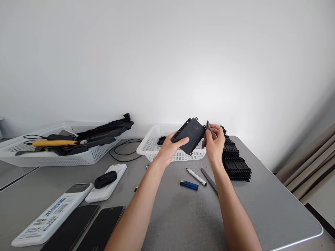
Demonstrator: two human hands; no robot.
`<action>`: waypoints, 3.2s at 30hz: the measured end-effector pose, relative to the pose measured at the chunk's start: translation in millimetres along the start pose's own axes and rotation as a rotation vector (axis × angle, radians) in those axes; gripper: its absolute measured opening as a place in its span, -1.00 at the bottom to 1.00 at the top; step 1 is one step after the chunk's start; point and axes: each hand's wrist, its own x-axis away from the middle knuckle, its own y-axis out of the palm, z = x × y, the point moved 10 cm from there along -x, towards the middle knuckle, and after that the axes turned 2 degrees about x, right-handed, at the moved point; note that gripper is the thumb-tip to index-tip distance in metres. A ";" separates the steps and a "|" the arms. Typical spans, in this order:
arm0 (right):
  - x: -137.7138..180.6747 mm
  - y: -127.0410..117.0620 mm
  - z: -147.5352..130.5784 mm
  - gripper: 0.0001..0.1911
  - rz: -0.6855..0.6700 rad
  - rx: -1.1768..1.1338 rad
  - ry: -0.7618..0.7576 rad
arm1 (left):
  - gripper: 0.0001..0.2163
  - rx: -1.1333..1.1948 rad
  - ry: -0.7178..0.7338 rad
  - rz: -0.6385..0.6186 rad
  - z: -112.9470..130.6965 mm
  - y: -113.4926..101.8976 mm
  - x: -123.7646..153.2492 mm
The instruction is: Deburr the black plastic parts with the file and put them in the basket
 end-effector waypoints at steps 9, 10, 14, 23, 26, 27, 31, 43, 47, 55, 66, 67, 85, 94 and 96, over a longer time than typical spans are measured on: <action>-0.9 -1.9 -1.5 -0.75 0.017 -0.038 0.013 | -0.66 -0.060 -0.078 -0.112 -4.6 3.5 1.8; -0.9 -2.6 -2.5 -0.74 0.019 -0.043 0.013 | -0.67 -0.074 -0.084 -0.132 -5.1 4.0 2.0; -0.5 0.5 -10.5 -0.69 -0.020 -0.031 -0.012 | -0.52 -0.095 -0.098 -0.226 -6.7 11.1 3.9; 6.3 5.7 -39.6 -0.65 -0.068 0.226 -0.203 | -0.56 -0.122 0.064 -0.022 4.1 -0.1 -1.8; 10.7 13.0 -47.6 -0.64 -0.119 0.345 -0.298 | -0.56 -0.120 0.090 -0.016 7.0 -0.5 -1.2; 12.0 16.7 -48.2 -0.63 -0.147 0.376 -0.317 | -0.56 -0.119 0.097 -0.017 7.9 -0.3 -1.0; 13.4 25.3 -43.2 -0.63 -0.220 0.421 -0.315 | -0.57 -0.163 0.130 -0.010 11.4 0.2 -0.3; 13.5 23.9 -43.6 -0.65 -0.217 0.325 -0.350 | -0.57 -0.244 0.162 -0.032 17.0 4.8 2.1; 15.7 29.3 -43.7 -0.63 -0.243 0.468 -0.374 | -0.56 -0.335 0.182 -0.036 19.0 4.1 2.5; 20.4 37.8 -48.6 -0.61 -0.333 0.522 -0.391 | -0.55 -0.278 0.229 0.051 16.8 -5.7 -1.7; 50.2 68.7 -50.6 -0.53 -0.748 0.623 -0.369 | -0.50 -0.072 0.271 0.316 21.3 -48.4 -6.9; 50.7 67.7 -51.6 -0.52 -0.762 0.634 -0.369 | -0.50 -0.082 0.273 0.305 21.8 -46.8 -6.6; 1.8 4.3 -0.1 -0.70 -0.237 -0.037 0.281 | -0.90 -0.756 0.599 0.247 54.5 -30.4 9.0; 25.8 51.0 20.6 -0.55 -0.462 -0.411 0.518 | -0.78 -1.085 0.964 0.218 70.2 7.2 37.2; 24.6 50.4 21.8 -0.52 -0.438 -0.414 0.506 | -0.82 -1.080 0.911 0.268 68.1 3.2 35.7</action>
